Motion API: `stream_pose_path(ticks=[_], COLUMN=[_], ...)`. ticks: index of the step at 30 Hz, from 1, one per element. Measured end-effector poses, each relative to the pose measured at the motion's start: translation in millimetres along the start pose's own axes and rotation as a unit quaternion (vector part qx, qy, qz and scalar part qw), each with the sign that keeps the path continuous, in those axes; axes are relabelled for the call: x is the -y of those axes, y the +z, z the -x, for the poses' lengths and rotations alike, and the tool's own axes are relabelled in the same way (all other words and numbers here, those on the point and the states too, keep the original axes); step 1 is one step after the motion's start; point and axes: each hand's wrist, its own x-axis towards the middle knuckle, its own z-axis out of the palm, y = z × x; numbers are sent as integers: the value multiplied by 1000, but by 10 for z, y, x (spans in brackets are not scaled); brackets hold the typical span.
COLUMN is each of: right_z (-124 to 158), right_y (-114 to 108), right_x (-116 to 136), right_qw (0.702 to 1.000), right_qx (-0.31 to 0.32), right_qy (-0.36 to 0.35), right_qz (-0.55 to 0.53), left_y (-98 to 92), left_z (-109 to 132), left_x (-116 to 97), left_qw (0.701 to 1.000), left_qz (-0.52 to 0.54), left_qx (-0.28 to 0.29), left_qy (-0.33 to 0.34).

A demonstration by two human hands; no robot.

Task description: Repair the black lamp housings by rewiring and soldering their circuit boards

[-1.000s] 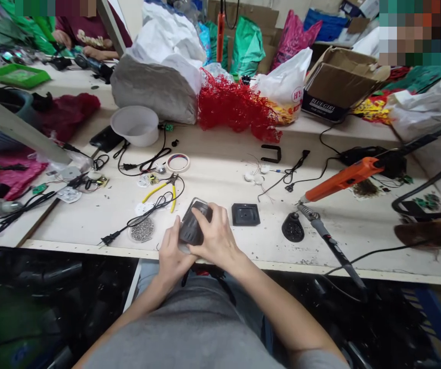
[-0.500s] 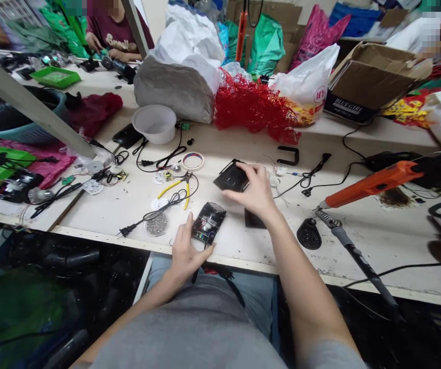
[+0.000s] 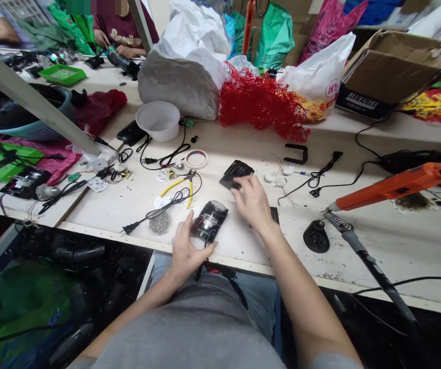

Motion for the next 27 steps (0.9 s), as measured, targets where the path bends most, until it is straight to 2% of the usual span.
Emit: stream_pose_path(ticks=[4,9,27], right_z=[421,721,652], right_y=[-142,-77,6], right_x=[310,464,437], right_qw=[997,991,991], right_qx=[11,35,42], right_qy=[25,34,26], right_qz=[-71,-127,-125], left_y=[-7,-5,-41], left_z=[-31,-34,-118], left_x=[-49,-113,-244], left_qw=[1000,1000,1000], left_qz=[7,5,-6], left_qx=[-12,-4,-2], left_qy=[6,2,-1])
